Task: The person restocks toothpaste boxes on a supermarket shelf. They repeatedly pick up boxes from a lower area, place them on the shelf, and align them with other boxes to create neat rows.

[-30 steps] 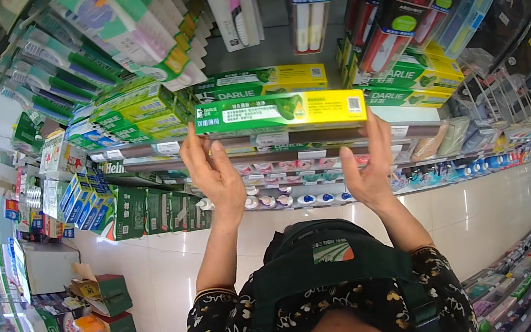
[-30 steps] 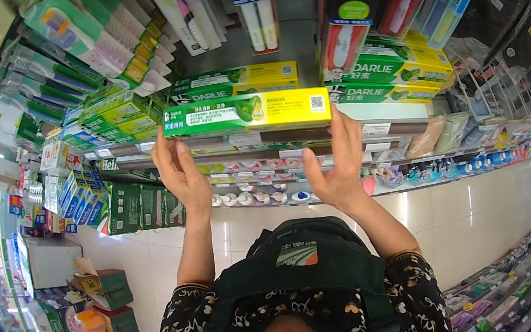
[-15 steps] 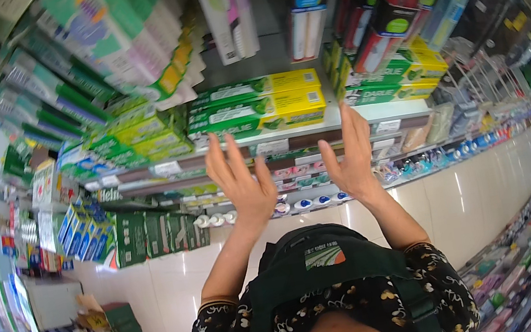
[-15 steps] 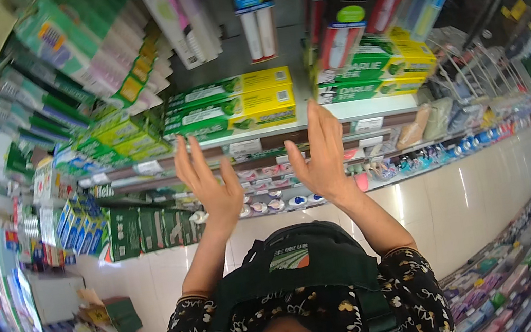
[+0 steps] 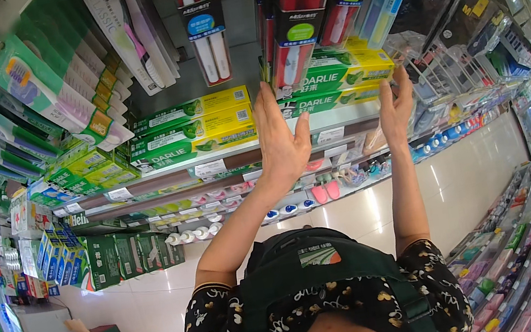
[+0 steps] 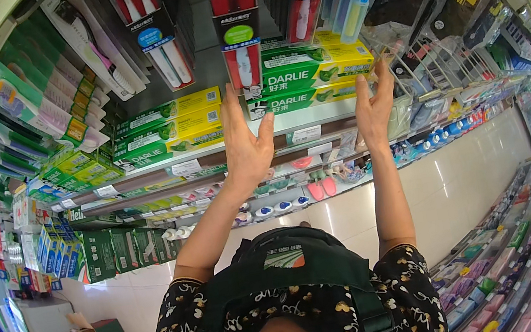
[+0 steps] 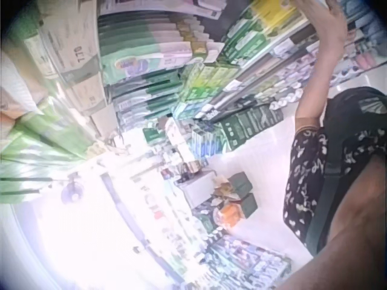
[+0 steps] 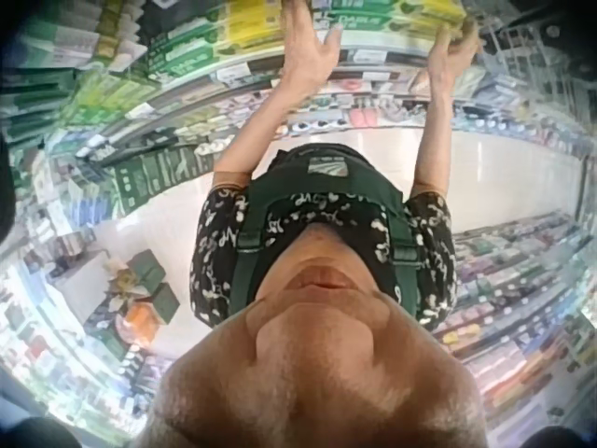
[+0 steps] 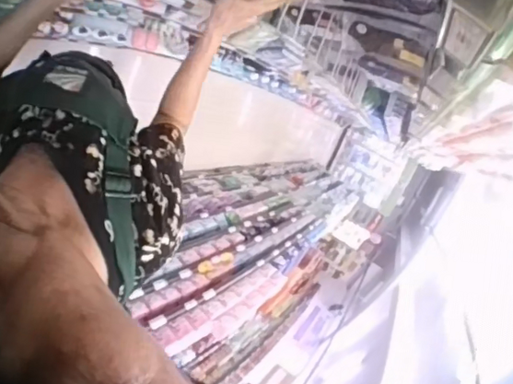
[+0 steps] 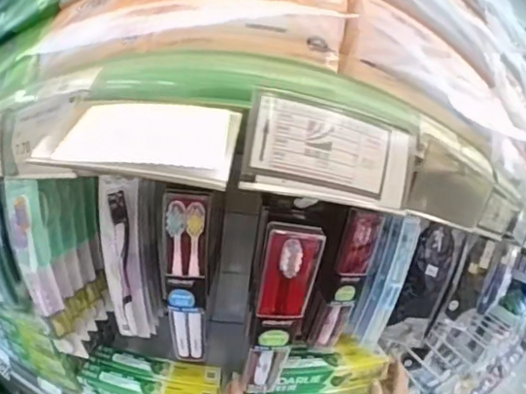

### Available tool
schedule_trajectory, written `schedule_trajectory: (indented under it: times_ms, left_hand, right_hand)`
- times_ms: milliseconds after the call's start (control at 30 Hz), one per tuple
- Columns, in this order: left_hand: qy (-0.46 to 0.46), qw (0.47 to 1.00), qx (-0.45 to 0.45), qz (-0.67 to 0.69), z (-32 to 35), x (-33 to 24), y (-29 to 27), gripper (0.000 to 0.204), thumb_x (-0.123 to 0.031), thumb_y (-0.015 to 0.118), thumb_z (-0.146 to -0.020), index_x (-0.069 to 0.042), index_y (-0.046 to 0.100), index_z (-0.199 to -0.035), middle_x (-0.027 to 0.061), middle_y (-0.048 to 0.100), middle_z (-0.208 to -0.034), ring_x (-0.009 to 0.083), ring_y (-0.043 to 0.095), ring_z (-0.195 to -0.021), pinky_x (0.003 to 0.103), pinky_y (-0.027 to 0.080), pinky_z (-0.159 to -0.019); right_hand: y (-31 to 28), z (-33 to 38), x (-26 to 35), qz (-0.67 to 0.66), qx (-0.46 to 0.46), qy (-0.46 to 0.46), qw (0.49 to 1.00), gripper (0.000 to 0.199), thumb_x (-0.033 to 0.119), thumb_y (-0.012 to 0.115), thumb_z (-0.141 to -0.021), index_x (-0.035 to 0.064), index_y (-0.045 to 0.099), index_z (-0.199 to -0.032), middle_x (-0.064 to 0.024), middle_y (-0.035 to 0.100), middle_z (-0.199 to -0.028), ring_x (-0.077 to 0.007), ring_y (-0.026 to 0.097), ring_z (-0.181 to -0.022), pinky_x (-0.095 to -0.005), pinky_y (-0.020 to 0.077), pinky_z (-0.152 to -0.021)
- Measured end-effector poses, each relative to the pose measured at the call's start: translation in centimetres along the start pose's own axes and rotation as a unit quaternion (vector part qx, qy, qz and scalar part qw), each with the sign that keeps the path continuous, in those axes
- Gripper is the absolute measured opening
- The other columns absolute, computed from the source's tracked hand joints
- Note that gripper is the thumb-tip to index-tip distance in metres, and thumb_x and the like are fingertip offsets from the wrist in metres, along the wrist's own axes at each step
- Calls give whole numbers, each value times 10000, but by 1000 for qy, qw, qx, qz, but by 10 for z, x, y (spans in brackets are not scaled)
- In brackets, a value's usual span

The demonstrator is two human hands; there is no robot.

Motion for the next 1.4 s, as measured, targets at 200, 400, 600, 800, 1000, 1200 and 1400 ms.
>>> schedule_trajectory:
  times_ms: [200,400,600,800,1000,1200,1400]
  left_hand:
    - [-5,996,-69,-57,-6,-3,2,576,-108,631,-862,128,379,-1324,298,472,-1200,454,449,-1090,514,368,-942]
    - [19,998,-47,-29,43,-43,-36,628,-93,638,-870,105,355,-1395,277,480,-1240,400,474,-1076,459,390,-924]
    - [-82,976,-161,-119,106,-9,-146,506,-44,560,-940,69,404,-1408,161,520,-1258,216,511,-1109,340,419,-974]
    - [-150,949,-269,-71,111,30,-216,449,-42,494,-996,55,388,-1421,135,526,-1269,184,522,-1136,319,399,-1021]
    - [-121,950,-258,-128,95,64,-216,347,-44,513,-985,35,475,-1321,175,514,-1309,231,522,-1194,340,418,-1030]
    - [-119,954,-229,-152,75,63,-207,362,-58,544,-949,47,460,-1285,274,472,-1323,397,500,-1214,432,389,-1038]
    - [-103,933,-196,-285,65,72,-194,494,-90,584,-921,71,403,-1351,344,378,-1425,469,407,-1298,528,295,-1081]
  right_hand:
    - [-5,-16,-16,-65,39,-2,997,337,112,591,-961,-45,570,-1258,-112,632,-1132,-160,568,-972,-292,456,-873]
    - [-51,39,34,-71,-34,-63,995,253,-39,600,-916,-65,596,-1168,-92,622,-1043,-137,551,-843,-257,455,-760]
    - [13,101,109,-84,117,-167,975,413,-63,697,-807,-65,587,-1204,-156,641,-1006,-199,566,-764,-288,467,-642]
    - [86,132,165,-100,167,-227,954,450,-88,691,-767,-94,580,-1203,-227,638,-1041,-314,601,-814,-371,504,-690]
    - [126,138,171,-48,133,-268,953,402,-45,714,-768,-43,629,-1161,-230,616,-1027,-346,596,-891,-417,509,-744]
    - [140,129,168,-39,121,-262,957,355,-35,707,-785,-37,634,-1133,-225,614,-1006,-361,598,-893,-419,512,-754]
    - [160,121,161,4,150,-259,954,370,-26,700,-801,-13,632,-1164,-235,618,-1085,-371,625,-926,-422,515,-781]
Point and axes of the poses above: each hand's wrist, its own z-axis away from the middle knuckle, its own y-axis out of the palm, x = y × z, the point moved 8 cm from there along -z, towards the middle knuckle
